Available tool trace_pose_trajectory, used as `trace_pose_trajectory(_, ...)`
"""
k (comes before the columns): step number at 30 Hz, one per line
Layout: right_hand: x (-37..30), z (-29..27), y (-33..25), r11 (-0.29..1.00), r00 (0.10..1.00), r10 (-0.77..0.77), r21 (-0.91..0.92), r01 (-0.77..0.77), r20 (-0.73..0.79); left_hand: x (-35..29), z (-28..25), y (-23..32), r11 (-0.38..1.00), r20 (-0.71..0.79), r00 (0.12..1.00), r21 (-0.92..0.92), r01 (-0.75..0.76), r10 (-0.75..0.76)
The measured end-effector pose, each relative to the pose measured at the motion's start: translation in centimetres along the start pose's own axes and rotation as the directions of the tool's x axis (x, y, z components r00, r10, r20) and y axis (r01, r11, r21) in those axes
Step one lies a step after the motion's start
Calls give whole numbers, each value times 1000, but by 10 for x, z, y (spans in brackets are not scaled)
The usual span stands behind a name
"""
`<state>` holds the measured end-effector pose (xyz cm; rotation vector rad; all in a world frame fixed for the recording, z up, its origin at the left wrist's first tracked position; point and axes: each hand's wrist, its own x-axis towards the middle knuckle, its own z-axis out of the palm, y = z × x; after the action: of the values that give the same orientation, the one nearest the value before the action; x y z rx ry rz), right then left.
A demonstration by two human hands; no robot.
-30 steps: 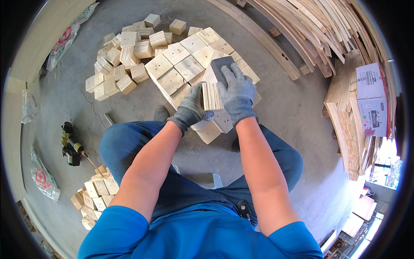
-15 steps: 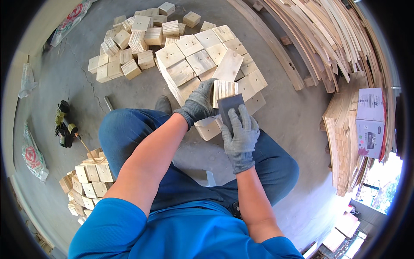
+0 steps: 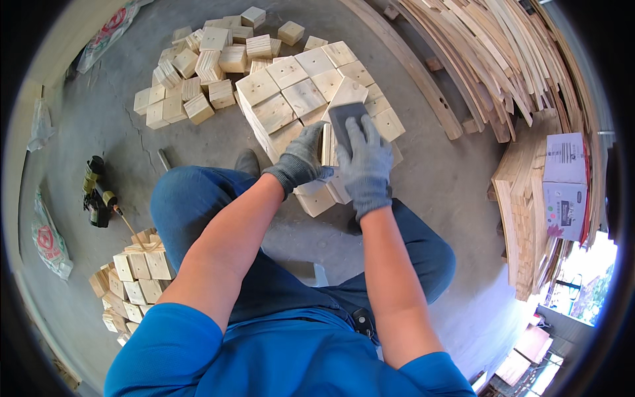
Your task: The person sits on the floor and sands small wooden blocks one by one using a sanding block. They pick up each block, rub its surfaces, and place it back into a pile.
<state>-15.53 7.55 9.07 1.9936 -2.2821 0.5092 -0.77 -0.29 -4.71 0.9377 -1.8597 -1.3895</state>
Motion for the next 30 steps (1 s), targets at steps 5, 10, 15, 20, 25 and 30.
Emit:
trace_pose_trajectory(5,-80,-24,-22,1000,999,-11,9,11,36,0,-10,35,1000,47,999,21,12,-13)
trace_pose_trajectory(10,-86,-17,-26,998,998,-59,35,59,-6,0,-5,9,1000,1,1000,-2,-16,16)
trace_pose_trajectory(15,0,0,-21,1000,1000,12,16,-12,0,-2,-7,23,982,-46,996,175,-73,82)
trace_pose_trajectory(20,55,9,-14,996,995,87,-25,-86,43,0,-7,17,995,10,1000,99,-11,10)
trace_pose_trajectory(25,-2,1,-21,999,999,44,-19,-44,7,-2,-6,19,994,7,999,99,-46,46)
trace_pose_trajectory(30,-93,-19,-28,999,1000,-28,27,28,1,1,-1,8,998,-3,1000,-67,-16,16)
